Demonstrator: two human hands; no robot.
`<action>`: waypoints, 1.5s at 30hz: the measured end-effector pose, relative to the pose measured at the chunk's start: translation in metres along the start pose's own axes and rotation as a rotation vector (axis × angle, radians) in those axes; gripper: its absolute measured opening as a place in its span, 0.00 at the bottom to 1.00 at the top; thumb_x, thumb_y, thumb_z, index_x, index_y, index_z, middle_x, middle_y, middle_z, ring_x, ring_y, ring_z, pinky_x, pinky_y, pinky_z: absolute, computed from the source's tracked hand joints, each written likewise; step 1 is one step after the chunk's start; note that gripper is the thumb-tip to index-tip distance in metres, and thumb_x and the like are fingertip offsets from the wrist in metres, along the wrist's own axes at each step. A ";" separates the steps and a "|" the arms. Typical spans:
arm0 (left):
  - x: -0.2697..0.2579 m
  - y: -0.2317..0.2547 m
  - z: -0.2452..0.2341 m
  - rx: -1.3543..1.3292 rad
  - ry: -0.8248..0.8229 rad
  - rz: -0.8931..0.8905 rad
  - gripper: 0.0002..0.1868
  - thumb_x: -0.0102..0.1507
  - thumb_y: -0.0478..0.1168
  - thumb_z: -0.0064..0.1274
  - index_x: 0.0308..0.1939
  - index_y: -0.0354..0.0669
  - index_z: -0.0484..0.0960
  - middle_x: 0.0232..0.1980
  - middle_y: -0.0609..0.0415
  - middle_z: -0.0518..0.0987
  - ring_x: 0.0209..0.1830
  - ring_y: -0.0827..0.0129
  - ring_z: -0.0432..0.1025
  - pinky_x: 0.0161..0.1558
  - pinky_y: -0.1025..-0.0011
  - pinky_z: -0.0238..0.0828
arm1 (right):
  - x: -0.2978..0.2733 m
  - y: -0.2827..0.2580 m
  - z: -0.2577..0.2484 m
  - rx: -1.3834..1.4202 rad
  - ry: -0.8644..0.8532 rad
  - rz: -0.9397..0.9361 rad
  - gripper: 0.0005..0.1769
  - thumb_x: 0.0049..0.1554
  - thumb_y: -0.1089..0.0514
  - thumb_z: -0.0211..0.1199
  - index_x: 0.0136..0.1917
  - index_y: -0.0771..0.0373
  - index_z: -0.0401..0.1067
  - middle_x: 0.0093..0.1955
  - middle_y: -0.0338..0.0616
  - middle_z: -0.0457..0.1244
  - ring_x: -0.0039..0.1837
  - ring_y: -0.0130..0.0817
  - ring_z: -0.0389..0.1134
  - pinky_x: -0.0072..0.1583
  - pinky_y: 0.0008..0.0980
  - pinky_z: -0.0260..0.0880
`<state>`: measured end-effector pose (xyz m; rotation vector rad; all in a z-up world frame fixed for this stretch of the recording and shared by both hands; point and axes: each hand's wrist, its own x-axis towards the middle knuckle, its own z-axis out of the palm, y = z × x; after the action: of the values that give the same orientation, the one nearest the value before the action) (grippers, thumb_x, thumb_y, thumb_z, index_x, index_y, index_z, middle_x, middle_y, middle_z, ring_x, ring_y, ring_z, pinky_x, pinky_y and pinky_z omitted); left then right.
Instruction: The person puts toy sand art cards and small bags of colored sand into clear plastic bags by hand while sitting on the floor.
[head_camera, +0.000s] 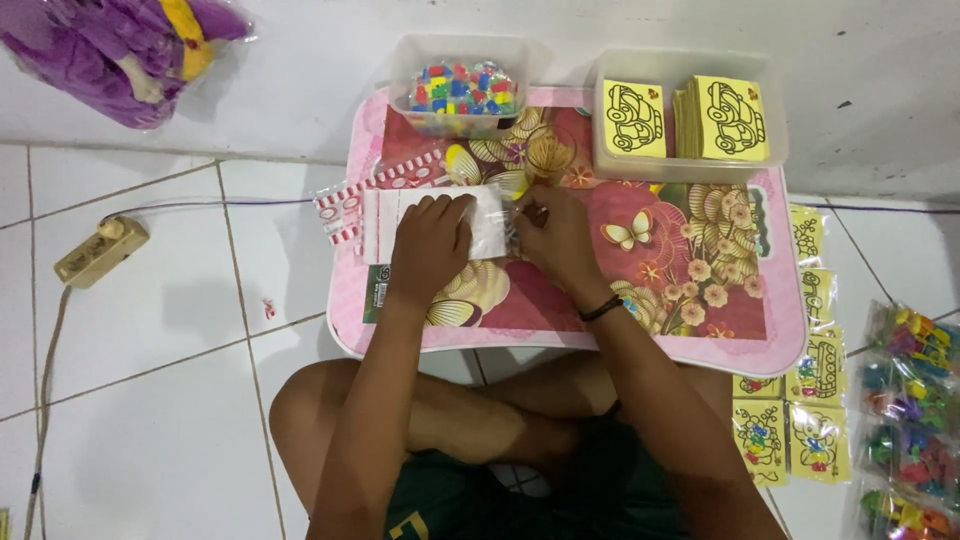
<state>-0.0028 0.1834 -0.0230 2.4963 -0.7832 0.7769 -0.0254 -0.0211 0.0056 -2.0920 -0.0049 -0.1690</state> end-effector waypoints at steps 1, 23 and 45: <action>0.001 0.000 -0.001 -0.002 0.000 0.002 0.15 0.64 0.39 0.50 0.55 0.48 0.81 0.34 0.55 0.73 0.38 0.59 0.72 0.39 0.63 0.71 | 0.000 0.002 -0.003 -0.001 0.003 0.001 0.06 0.52 0.63 0.63 0.45 0.64 0.76 0.37 0.55 0.68 0.39 0.47 0.73 0.45 0.43 0.73; 0.007 0.012 -0.016 -0.120 0.052 0.027 0.11 0.64 0.35 0.51 0.50 0.44 0.82 0.32 0.54 0.73 0.33 0.58 0.72 0.38 0.62 0.69 | -0.025 0.099 -0.109 0.692 0.381 0.031 0.04 0.49 0.66 0.65 0.38 0.66 0.70 0.27 0.41 0.57 0.31 0.23 0.59 0.35 0.21 0.58; 0.051 0.159 0.017 -1.438 0.089 -1.033 0.22 0.64 0.42 0.61 0.59 0.35 0.76 0.52 0.44 0.78 0.46 0.58 0.77 0.46 0.61 0.83 | -0.037 0.075 -0.129 1.124 0.015 -0.003 0.03 0.53 0.67 0.58 0.42 0.67 0.66 0.43 0.53 0.67 0.39 0.29 0.69 0.40 0.20 0.68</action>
<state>-0.0588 0.0343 0.0289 1.1743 0.1267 -0.1231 -0.0714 -0.1677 -0.0001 -0.9696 -0.0758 -0.1352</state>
